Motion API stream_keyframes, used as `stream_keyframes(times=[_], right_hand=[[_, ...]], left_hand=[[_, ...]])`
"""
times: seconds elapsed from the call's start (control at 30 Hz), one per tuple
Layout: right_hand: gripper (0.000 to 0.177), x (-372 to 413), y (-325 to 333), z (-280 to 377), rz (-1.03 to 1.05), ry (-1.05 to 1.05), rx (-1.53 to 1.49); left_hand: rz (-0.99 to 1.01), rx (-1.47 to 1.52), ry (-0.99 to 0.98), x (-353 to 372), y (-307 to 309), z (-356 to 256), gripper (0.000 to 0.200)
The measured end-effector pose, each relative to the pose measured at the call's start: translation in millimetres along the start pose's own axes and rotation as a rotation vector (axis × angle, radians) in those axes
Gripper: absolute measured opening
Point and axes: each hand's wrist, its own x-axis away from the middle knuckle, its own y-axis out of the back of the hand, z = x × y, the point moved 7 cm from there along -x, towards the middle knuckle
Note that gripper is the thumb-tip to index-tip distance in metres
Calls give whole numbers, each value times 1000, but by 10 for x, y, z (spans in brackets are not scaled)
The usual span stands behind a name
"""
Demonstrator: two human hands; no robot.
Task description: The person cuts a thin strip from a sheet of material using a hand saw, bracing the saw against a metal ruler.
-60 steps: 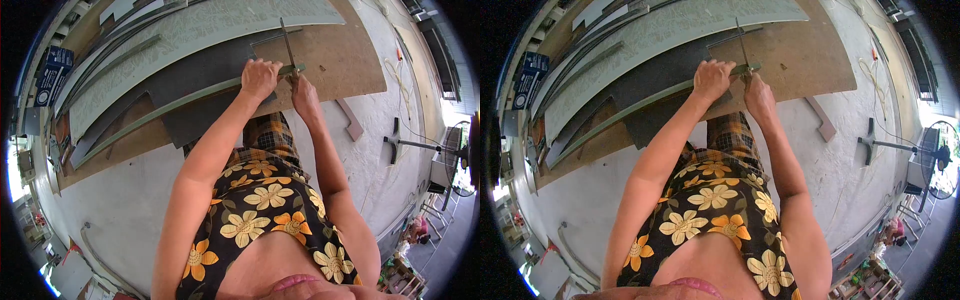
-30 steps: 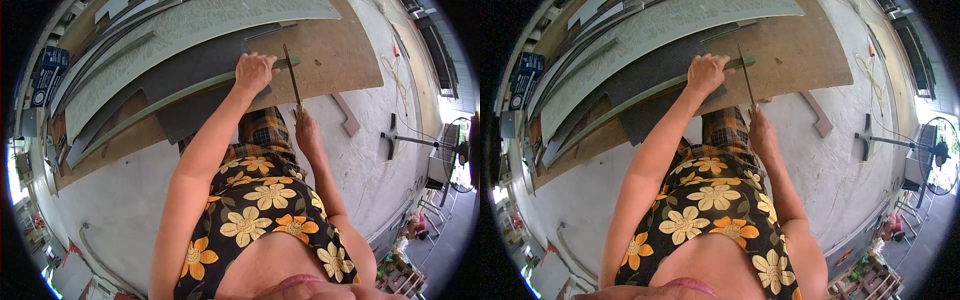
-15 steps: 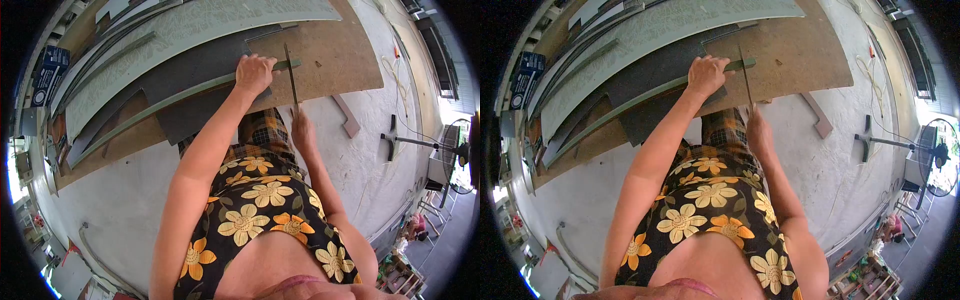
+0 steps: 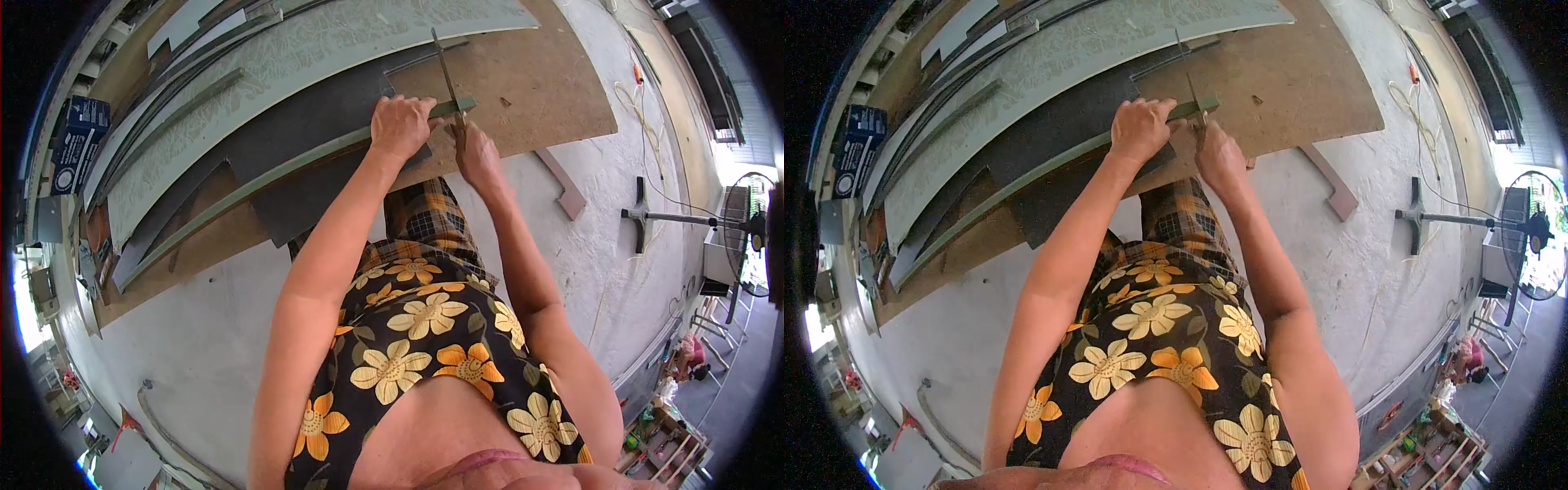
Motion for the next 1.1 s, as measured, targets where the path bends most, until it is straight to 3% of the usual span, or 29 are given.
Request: stream_keyframes(times=[0.1,0.17,0.27,0.3,0.33,0.37,0.43,0.47,0.6,0.63,0.73,0.77,0.87,0.97,1.0,1.07,1.1], right_hand=[[23,624,-93,-159,-110,-32,-89],[28,1086,-227,-403,120,-203,58],[31,1414,-45,-409,119,-111,-78],[31,1430,126,-258,133,-182,-186],[31,1432,160,-287,99,-59,-248],[31,1361,227,-218,144,-45,-125],[36,1230,196,-286,210,-176,-170],[37,1178,68,-487,125,219,128],[34,545,172,-182,-75,89,-195],[36,415,256,37,-66,-26,-184],[38,24,152,248,-73,-27,-130],[42,-133,73,186,-215,215,39],[43,-417,-153,149,-34,90,-46],[45,-387,-92,460,108,29,-110],[47,-415,-92,413,38,91,-75],[50,-501,-147,322,-111,216,1],[46,-513,-155,322,48,56,-38]], left_hand=[[5,9,-7,8,5,-3,35],[-54,24,-24,20,-16,17,36],[-85,101,-50,23,-40,28,36],[-63,106,-35,42,-43,35,36],[-43,110,-21,33,-47,32,35],[-32,91,-14,20,-72,50,34],[-23,88,-3,-31,-157,129,33],[-18,110,-1,-47,-192,168,32],[96,65,9,-72,-264,168,38],[99,73,10,-101,-299,174,38],[52,32,-8,-109,-334,186,39],[23,9,-17,-90,-317,195,39],[-40,-85,-31,81,-326,358,42],[28,-48,47,508,190,679,46],[63,-10,72,720,392,810,47],[-69,26,137,1205,675,1235,49],[-150,20,184,1487,784,1467,47]])
